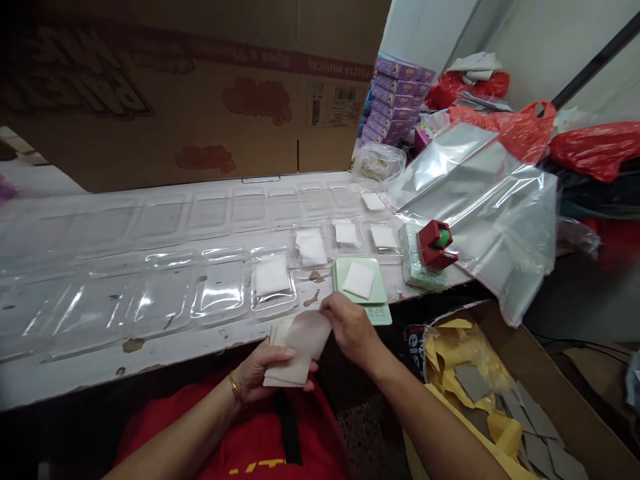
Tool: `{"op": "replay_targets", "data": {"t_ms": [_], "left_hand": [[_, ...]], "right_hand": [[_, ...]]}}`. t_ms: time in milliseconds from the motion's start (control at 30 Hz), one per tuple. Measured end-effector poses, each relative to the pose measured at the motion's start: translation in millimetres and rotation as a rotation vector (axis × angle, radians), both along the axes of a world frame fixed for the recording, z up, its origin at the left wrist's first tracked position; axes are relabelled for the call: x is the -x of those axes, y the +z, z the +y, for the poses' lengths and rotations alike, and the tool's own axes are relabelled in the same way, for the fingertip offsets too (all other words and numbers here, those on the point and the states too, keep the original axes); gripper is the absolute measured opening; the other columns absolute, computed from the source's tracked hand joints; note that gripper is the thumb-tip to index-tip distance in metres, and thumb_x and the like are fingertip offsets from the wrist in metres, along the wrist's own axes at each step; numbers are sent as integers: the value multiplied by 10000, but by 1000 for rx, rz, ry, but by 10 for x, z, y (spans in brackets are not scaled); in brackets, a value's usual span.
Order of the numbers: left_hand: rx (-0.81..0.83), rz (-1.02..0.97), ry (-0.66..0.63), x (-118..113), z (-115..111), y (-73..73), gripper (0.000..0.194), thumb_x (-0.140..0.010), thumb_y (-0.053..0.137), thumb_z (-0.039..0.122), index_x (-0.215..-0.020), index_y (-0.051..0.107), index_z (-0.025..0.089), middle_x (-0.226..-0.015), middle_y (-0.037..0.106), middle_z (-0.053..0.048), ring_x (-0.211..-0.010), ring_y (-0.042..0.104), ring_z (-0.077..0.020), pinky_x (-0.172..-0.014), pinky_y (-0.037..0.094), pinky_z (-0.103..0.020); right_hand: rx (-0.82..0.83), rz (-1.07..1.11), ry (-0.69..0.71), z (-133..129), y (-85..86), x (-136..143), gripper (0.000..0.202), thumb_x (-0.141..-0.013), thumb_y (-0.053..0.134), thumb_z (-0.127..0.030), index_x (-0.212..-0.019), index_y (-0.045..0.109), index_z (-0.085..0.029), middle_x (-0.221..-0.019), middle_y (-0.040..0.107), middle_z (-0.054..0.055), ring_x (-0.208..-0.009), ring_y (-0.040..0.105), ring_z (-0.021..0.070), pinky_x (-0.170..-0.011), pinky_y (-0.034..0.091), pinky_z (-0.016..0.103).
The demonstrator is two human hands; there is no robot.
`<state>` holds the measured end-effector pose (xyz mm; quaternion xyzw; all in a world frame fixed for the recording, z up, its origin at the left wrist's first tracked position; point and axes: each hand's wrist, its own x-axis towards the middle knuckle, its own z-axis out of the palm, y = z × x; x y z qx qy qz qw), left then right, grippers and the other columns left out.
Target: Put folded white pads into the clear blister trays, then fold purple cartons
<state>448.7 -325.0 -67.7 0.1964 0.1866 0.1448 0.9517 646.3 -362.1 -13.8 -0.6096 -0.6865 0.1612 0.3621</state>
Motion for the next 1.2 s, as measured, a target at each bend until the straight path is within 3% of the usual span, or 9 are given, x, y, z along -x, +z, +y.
{"op": "replay_targets", "data": {"t_ms": [200,400,600,867,1200], "left_hand": [[-22,14,-2,44,43,9,656,-779,436,106,-1364,176,251,-1089,585,-164,-895,603,-275,-754,443,-537],[-33,27,5,49,51,52,691,-787,410,93,-1379,94,254,-1083,586,-165,-890,603,-278,-749,444,-531],[-11,30,15,70,93,84,680,-787,405,78,-1380,113,238,-1097,584,-164,-884,607,-269,-757,450,-526],[0,30,25,97,81,105,651,-799,392,71,-1376,143,243,-1083,597,-149,-890,613,-274,-775,444,-551],[-7,16,48,117,97,98,662,-789,395,63,-1376,148,245,-1071,603,-145,-893,612,-277,-770,449,-548]], "right_hand": [[187,-73,-207,319,-114,-910,124,-803,446,-247,-744,539,-192,-610,526,-24,-560,491,118,-534,392,226],[73,-283,-280,531,-272,-1353,196,-770,531,-282,-925,591,-178,-854,606,58,-783,546,186,-720,421,316],[38,-403,-306,467,-195,-1472,207,-789,531,-282,-956,606,-185,-923,621,63,-870,557,197,-779,429,327],[296,-458,-304,602,-167,-1372,321,-743,590,-346,-1025,570,-195,-1009,613,46,-898,548,187,-754,424,291],[461,-494,-283,740,-206,-1355,524,-625,680,-405,-1087,528,-212,-1040,592,45,-943,529,208,-753,402,285]]}}
